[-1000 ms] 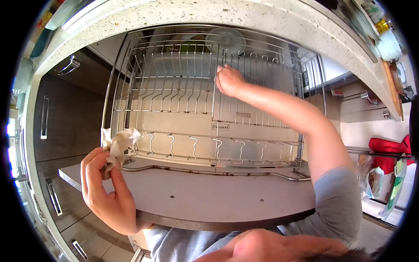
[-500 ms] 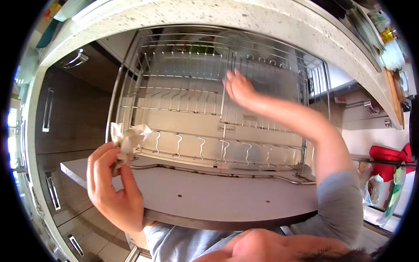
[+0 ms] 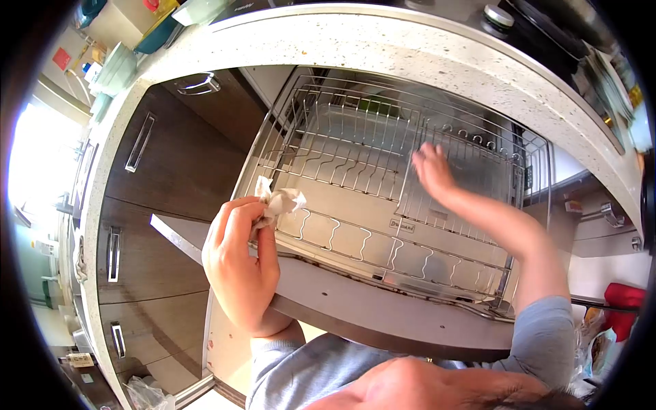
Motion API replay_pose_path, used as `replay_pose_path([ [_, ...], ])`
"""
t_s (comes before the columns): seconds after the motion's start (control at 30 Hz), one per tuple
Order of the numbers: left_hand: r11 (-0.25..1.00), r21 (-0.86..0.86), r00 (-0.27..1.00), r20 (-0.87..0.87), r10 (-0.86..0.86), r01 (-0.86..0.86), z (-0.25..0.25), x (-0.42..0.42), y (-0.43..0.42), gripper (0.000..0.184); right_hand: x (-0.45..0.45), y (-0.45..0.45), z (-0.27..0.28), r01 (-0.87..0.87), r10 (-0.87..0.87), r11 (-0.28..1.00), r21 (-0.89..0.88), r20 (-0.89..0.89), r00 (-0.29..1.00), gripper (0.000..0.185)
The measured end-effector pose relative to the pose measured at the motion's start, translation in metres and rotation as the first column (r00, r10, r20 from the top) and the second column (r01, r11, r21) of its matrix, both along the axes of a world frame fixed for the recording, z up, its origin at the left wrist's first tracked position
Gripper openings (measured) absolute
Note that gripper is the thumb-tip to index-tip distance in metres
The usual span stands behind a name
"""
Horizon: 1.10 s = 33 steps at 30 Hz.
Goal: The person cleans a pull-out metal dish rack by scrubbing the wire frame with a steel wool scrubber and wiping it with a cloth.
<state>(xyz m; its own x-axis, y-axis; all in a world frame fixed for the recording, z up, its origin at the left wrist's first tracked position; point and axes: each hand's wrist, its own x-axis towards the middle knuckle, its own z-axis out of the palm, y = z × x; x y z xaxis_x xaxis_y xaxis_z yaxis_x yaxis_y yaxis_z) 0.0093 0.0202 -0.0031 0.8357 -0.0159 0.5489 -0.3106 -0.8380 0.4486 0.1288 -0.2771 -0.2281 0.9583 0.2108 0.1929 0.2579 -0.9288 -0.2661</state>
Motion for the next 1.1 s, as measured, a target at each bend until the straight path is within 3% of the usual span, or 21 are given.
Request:
replay_pose_path([
  [0.03,1.000,0.006,1.000,0.011,0.004,-0.004,0.000,0.000,0.001,0.017,-0.017,0.007,0.002,0.103,-0.083,0.986,0.131,-0.149,0.985,0.029],
  [0.07,1.000,0.012,1.000,0.025,0.007,-0.007,0.000,-0.001,0.001,0.016,-0.025,-0.003,-0.024,0.040,-0.014,0.991,0.127,-0.202,0.979,0.027],
  [0.13,1.000,-0.007,1.000,0.014,0.006,-0.006,0.002,-0.002,0.001,0.015,-0.050,-0.010,0.022,-0.304,0.353,0.927,0.218,-0.238,0.905,0.028],
  [0.23,1.000,-0.009,1.000,-0.003,-0.009,0.009,0.001,-0.002,0.002,0.013,-0.065,-0.033,0.072,-0.253,0.349,0.923,0.292,-0.352,0.868,0.033],
  [0.33,0.998,0.032,0.998,-0.012,-0.055,0.055,-0.002,-0.003,0.006,0.014,-0.090,-0.077,0.142,-0.226,0.268,0.961,0.158,-0.347,0.899,0.028],
  [0.43,0.997,0.033,0.990,-0.129,-0.061,0.066,0.001,-0.004,0.003,0.013,-0.145,-0.113,0.210,0.043,0.021,0.986,0.163,-0.370,0.929,0.028],
  [0.53,0.952,0.115,0.952,-0.154,-0.264,0.282,0.002,0.004,0.008,0.013,-0.211,-0.140,0.251,0.162,-0.102,0.966,0.203,-0.275,0.956,0.028],
  [0.57,0.953,0.095,0.912,-0.329,-0.243,0.288,0.012,0.003,0.002,0.013,-0.233,-0.146,0.258,0.183,-0.124,0.962,0.205,-0.270,0.955,0.028],
  [0.67,0.828,-0.061,0.655,-0.581,-0.484,0.558,0.039,0.015,-0.028,0.012,-0.288,-0.154,0.266,0.265,-0.209,0.915,0.303,-0.204,0.956,0.028],
  [0.8,0.562,-0.133,0.350,-0.660,-0.665,0.816,0.030,0.067,-0.102,0.010,-0.336,-0.148,0.259,0.404,-0.421,0.757,0.513,-0.089,0.903,0.024],
  [0.87,0.611,-0.251,0.145,-0.839,-0.524,0.750,0.018,0.095,-0.143,0.010,-0.351,-0.145,0.250,0.429,-0.499,0.628,0.650,-0.086,0.862,0.019],
  [0.93,0.589,-0.147,0.114,-0.917,-0.383,0.795,-0.002,0.124,-0.177,0.012,-0.361,-0.146,0.236,0.363,-0.483,0.672,0.646,0.010,0.875,0.019],
  [1.03,0.598,-0.037,0.164,-0.946,-0.279,0.801,-0.036,0.161,-0.218,0.020,-0.369,-0.144,0.227,0.355,-0.542,0.501,0.789,-0.033,0.840,0.019],
  [1.1,0.534,0.126,0.252,-0.953,-0.168,0.836,-0.068,0.190,-0.234,0.027,-0.370,-0.148,0.214,0.289,-0.547,0.428,0.856,-0.009,0.837,0.018],
])
